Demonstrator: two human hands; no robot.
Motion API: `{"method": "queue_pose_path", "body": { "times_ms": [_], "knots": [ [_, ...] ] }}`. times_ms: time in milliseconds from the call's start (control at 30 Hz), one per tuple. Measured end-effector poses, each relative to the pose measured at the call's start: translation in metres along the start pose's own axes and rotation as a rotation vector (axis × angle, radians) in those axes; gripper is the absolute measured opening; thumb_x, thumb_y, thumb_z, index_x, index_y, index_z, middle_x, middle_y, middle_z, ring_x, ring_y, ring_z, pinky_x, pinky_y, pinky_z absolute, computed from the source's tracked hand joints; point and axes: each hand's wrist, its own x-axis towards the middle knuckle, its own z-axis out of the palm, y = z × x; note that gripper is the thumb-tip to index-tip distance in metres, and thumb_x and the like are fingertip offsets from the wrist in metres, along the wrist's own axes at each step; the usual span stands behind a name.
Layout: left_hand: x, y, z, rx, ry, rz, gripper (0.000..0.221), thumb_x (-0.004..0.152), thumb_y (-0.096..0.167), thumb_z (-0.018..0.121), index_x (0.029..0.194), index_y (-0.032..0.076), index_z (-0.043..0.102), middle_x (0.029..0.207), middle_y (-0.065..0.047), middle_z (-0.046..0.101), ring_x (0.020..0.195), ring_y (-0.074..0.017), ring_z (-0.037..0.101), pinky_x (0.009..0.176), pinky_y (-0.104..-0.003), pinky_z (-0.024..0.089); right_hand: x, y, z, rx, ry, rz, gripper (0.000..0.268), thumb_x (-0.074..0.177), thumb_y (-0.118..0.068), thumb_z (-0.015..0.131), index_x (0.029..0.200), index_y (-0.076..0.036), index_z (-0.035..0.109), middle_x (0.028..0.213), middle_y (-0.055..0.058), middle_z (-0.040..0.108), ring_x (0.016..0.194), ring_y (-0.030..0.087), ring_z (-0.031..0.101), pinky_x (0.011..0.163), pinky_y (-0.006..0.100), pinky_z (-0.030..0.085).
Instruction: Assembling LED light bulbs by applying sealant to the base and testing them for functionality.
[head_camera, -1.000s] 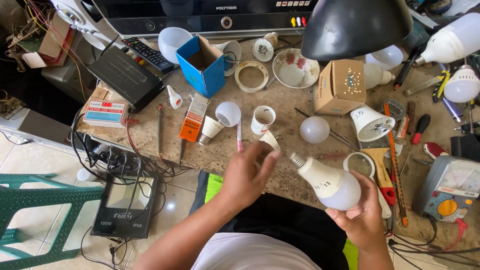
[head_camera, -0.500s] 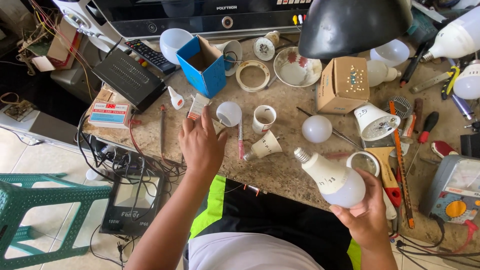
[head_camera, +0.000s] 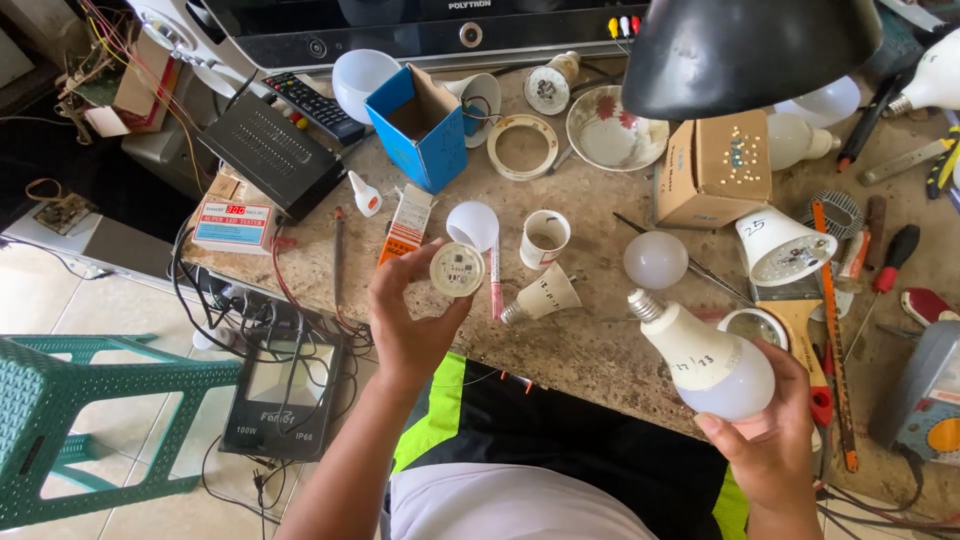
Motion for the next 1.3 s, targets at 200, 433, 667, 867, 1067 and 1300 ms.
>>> {"method": "queue_pose_path", "body": {
  "times_ms": [200,433,667,867,1067,1300],
  "knots": [
    [0.0,0.008,0.0,-0.059,-0.003,-0.059,0.085,0.078,-0.004,0.091,0.14,0.007,0.034,0.133,-0.021,0.063,0.123,-0.0335,0.068,0.1,-0.039,0.061,0.002,0.009,0.0,0.04,0.003,-0.031,0.093,0.06,-0.012,0.071,0.146,-0.006,0.035,0.146,0.02,0.045,0.126,0.033,0.052,0.1,0.047,0.05],
    [-0.004,0.007,0.0,-0.142,0.053,0.021,0.092,0.077,-0.011,0.089,0.143,0.015,0.031,0.129,-0.021,0.061,0.123,-0.0388,0.07,0.104,-0.048,0.061,-0.002,-0.003,0.004,0.009,-0.002,-0.015,0.094,0.062,-0.012,0.069,0.148,-0.004,0.033,0.146,0.022,0.045,0.125,0.036,0.054,0.1,0.048,0.052],
    [-0.008,0.012,0.001,-0.165,0.067,0.021,0.089,0.074,-0.013,0.085,0.139,0.014,0.03,0.128,-0.023,0.063,0.119,-0.0369,0.071,0.105,-0.047,0.06,-0.004,-0.002,0.005,-0.003,0.019,0.01,0.096,0.061,-0.01,0.069,0.15,-0.006,0.032,0.145,0.022,0.044,0.123,0.036,0.054,0.097,0.049,0.052],
    [-0.01,0.013,0.003,-0.228,0.071,0.038,0.09,0.077,-0.011,0.086,0.141,0.015,0.029,0.13,-0.024,0.062,0.12,-0.0393,0.07,0.107,-0.049,0.059,-0.007,-0.008,0.007,-0.002,0.018,0.007,0.096,0.061,-0.01,0.069,0.149,-0.005,0.031,0.145,0.023,0.044,0.121,0.037,0.055,0.096,0.05,0.053],
    [0.001,0.016,-0.001,0.307,-0.137,-0.343,0.067,0.074,0.02,0.089,0.13,0.007,0.054,0.116,-0.008,0.073,0.095,-0.0207,0.07,0.091,-0.042,0.051,0.004,0.01,0.007,0.141,0.08,-0.112,0.092,0.065,-0.019,0.071,0.148,-0.008,0.034,0.145,0.021,0.046,0.125,0.033,0.053,0.096,0.046,0.052],
    [0.002,-0.01,0.017,0.634,-0.211,-0.209,0.082,0.069,0.031,0.09,0.137,0.005,0.052,0.095,-0.013,0.078,0.09,-0.0356,0.071,0.084,-0.05,0.052,0.056,-0.045,0.057,0.386,0.196,-0.283,0.078,0.078,-0.009,0.076,0.144,-0.009,0.034,0.137,0.018,0.049,0.118,0.031,0.057,0.095,0.047,0.059]
  ]
}}
